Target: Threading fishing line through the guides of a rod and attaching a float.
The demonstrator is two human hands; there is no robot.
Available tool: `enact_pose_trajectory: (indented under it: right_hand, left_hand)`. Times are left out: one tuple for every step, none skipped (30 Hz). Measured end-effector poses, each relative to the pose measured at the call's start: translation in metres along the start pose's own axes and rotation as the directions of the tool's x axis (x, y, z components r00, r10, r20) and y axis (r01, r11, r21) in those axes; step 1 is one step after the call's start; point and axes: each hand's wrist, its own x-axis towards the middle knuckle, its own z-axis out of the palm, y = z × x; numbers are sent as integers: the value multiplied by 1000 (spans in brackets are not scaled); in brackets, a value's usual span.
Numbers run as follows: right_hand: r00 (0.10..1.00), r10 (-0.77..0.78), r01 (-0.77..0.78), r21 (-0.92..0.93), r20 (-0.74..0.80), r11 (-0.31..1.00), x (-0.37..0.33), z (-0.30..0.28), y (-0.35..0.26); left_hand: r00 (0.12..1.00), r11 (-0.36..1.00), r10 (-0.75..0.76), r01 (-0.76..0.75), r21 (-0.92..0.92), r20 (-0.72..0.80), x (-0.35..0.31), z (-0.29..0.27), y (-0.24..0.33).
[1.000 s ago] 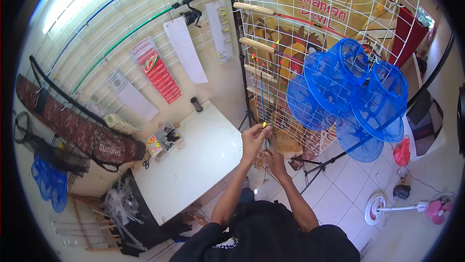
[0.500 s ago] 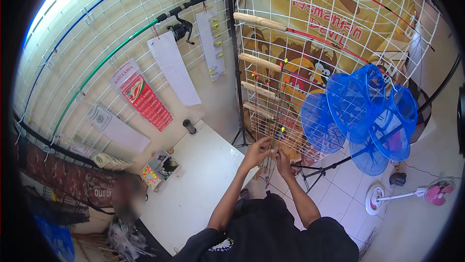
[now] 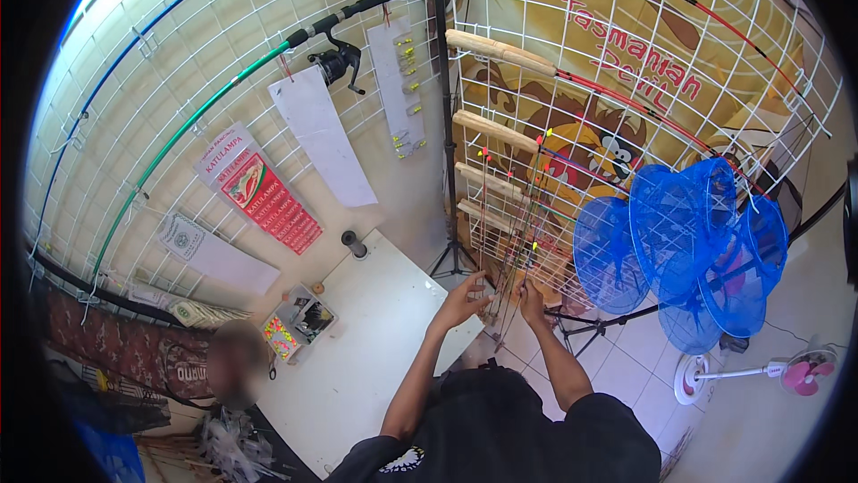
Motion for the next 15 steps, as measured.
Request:
enact_pose_trajectory:
  right_hand:
    - [999,-27,27,23,-21,999,2,4,-2]
    - [999,-25,26,23,-22,999,4,3,2]
    - [999,-20,20,2,-25,1000,7,4,6]
    - [999,-16,15,-18,-27,1000,10,5,10]
    - [999,-37,38,-41,13,998,14,6,17]
    - [999,-39,39,-40,16,998,16,6,24]
    - [999,-52,53,-59,16,997,18,6,30]
    - [998,-67,68,-75,22,995,19,9,32]
    - [997,-71,73,-71,30,995,20,11,33]
    - [998,-53,54,-47,15,997,20,13,34]
    - [999,-34,33,-25,-3,999,21,15,37]
    - [999,-37,37,-22,0,999,22,15,41]
    - [999,-36,36,-67,13,997,24,14,45]
    - [999,-34,37,-112,28,993,25,14,49]
    - [998,-61,62,-105,11,993,26,15,53]
  left_hand:
    - [1000,999,12,-11,42,-9,1,-3,0]
    - [1000,997,25,-24,80,-11,2,-3,2]
    - [1000,997,24,-24,79,-9,3,-2,5]
    - [1000,997,-13,13,78,-3,2,-2,7]
    - [999,996,-51,50,77,0,1,-3,9]
    - [999,996,-51,51,76,-3,1,-3,8]
    - [1000,996,-25,25,90,-2,0,-3,6]
    - [1000,995,-2,3,104,-6,-2,-4,4]
    - [1000,994,-5,7,105,-16,-4,-5,2]
    - [999,992,-20,23,125,-26,-6,-6,0]
    - [999,989,-33,37,145,-31,-7,-6,4]
    - [999,988,-34,39,147,-37,-8,-6,7]
    - [997,988,-71,74,138,-28,-9,-6,10]
    - [994,985,-109,111,130,-21,-11,-7,12]
    - [994,986,-103,106,128,-28,-13,-6,11]
